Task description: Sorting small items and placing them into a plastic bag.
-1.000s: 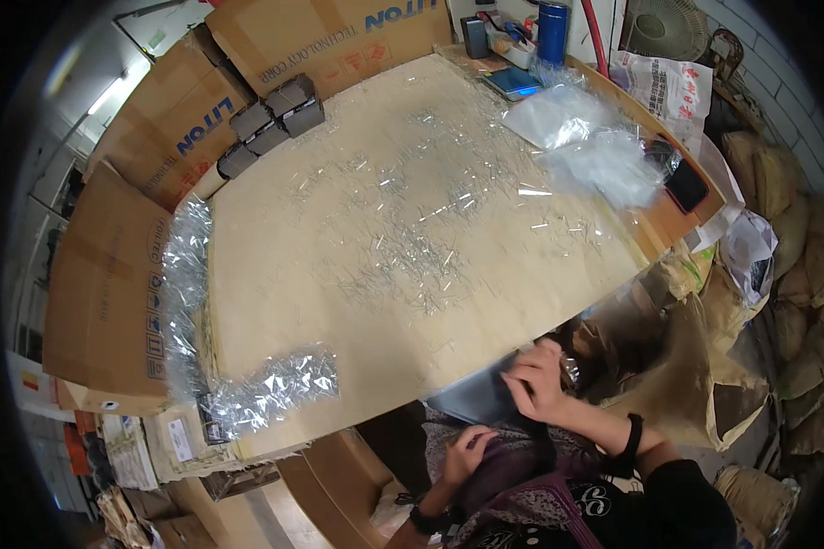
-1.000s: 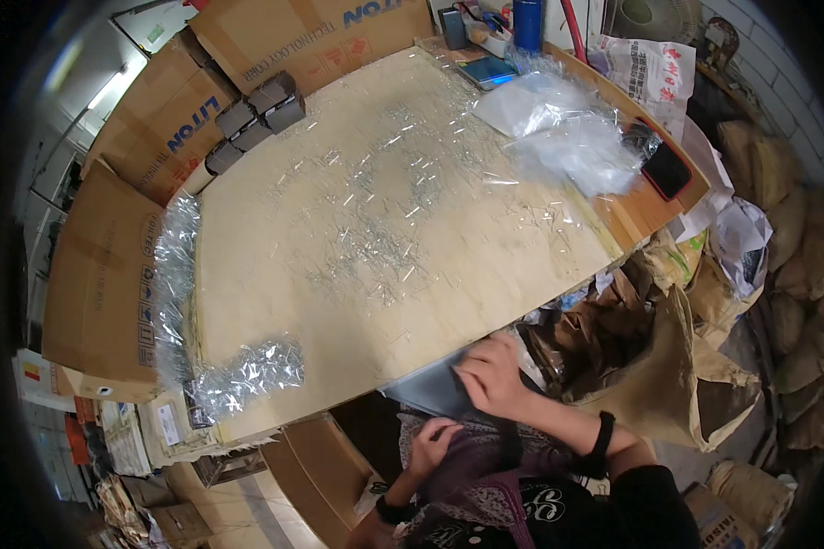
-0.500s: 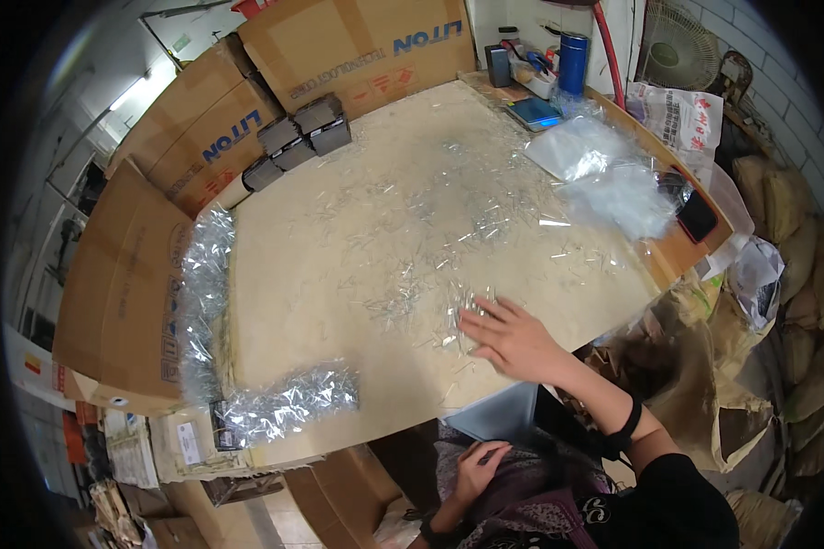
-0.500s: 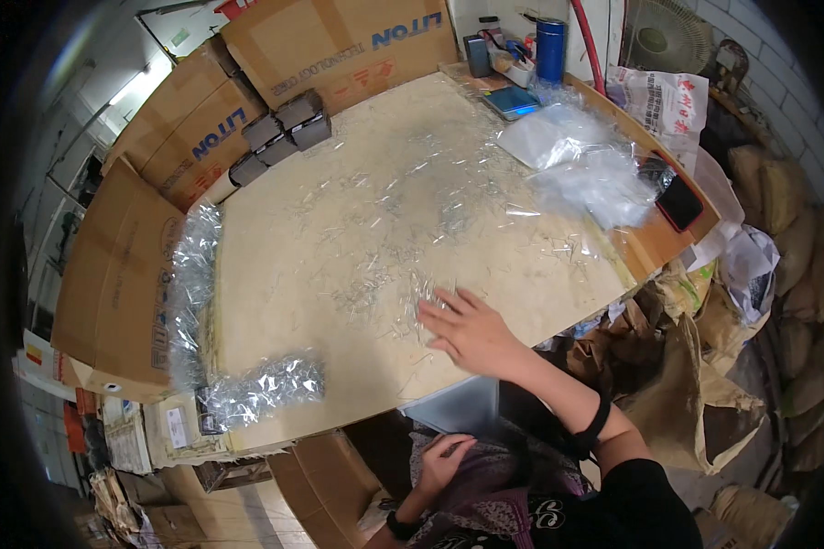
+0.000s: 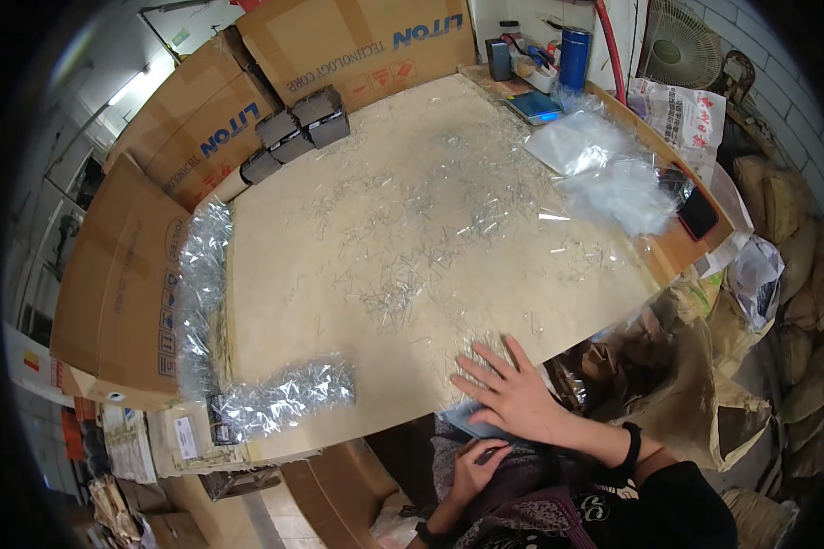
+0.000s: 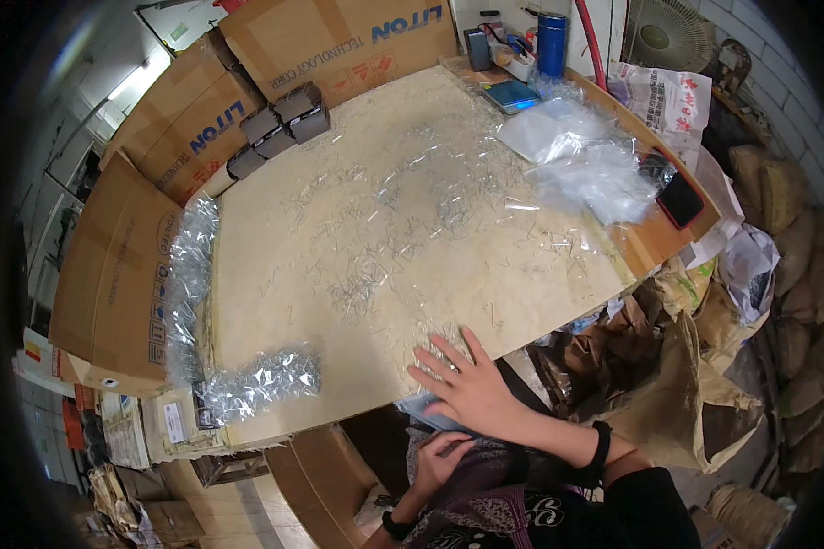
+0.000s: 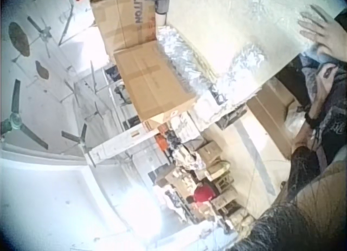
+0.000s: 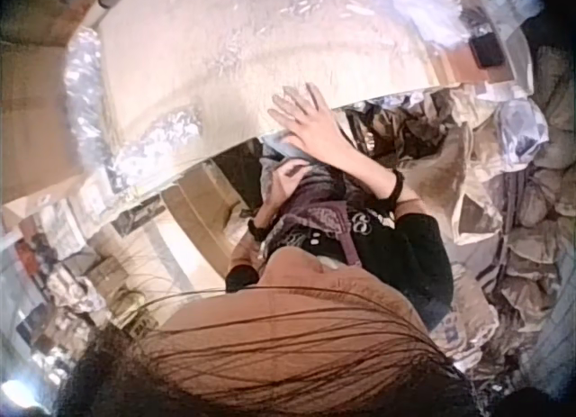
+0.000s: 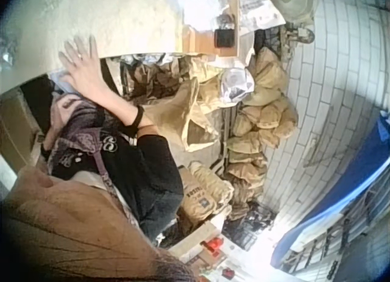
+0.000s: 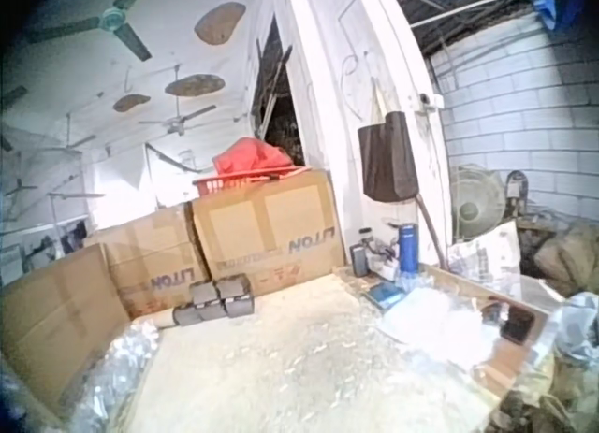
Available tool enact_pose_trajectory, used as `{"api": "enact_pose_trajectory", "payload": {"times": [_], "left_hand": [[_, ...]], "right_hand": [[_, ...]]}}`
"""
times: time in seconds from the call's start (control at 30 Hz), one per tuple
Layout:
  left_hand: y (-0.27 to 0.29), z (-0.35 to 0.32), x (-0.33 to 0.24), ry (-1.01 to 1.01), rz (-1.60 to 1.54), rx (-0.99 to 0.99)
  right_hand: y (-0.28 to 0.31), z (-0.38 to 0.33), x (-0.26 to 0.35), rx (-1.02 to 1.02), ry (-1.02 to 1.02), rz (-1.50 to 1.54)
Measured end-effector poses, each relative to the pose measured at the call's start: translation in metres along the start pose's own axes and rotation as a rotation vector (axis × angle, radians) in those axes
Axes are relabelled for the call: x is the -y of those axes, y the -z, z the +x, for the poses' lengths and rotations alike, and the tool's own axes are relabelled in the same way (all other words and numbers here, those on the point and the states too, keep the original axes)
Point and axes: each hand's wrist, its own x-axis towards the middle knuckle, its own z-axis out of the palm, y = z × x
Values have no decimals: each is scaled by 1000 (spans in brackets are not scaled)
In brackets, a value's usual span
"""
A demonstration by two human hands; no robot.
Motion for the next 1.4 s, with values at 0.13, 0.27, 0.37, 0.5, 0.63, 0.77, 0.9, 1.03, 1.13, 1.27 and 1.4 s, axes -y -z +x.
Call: {"api": "enact_pose_trajectory", "payload": {"times": [0.13,0.27,0.37,0.5,0.63,0.77,0.9,1.03,1.13,1.27,1.4], "left_hand": [[2,-3,-15,-53,33,-19],[-1,-4,-12,-95,23,-39],[-2,-4,-13,-37,28,-53],[0,-1,-21,-47,93,-66],[5,-3,-22,-12,38,-18],[5,-1,-21,-58,30,-11],[6,-1,-22,-46,22,-10],[7,2,-21,-45,49,7],[8,0,-21,-48,52,21],[10,0,-16,-50,44,75],[11,0,-15,70,-19,122]], "right_hand": [[-2,-23,7,-7,-27,41],[-4,-34,4,23,-38,4],[1,-31,-1,-1,-93,19],[-3,-39,-2,-32,-60,74],[-6,-36,-10,-166,-67,187],[-1,-24,-5,-77,51,141],[-7,-43,-9,-235,96,317],[-13,-64,-14,-483,-63,333],[-19,-80,-18,-523,-189,331],[-20,-98,-15,-421,-357,429],[-20,-110,-10,-26,-334,669]]}}
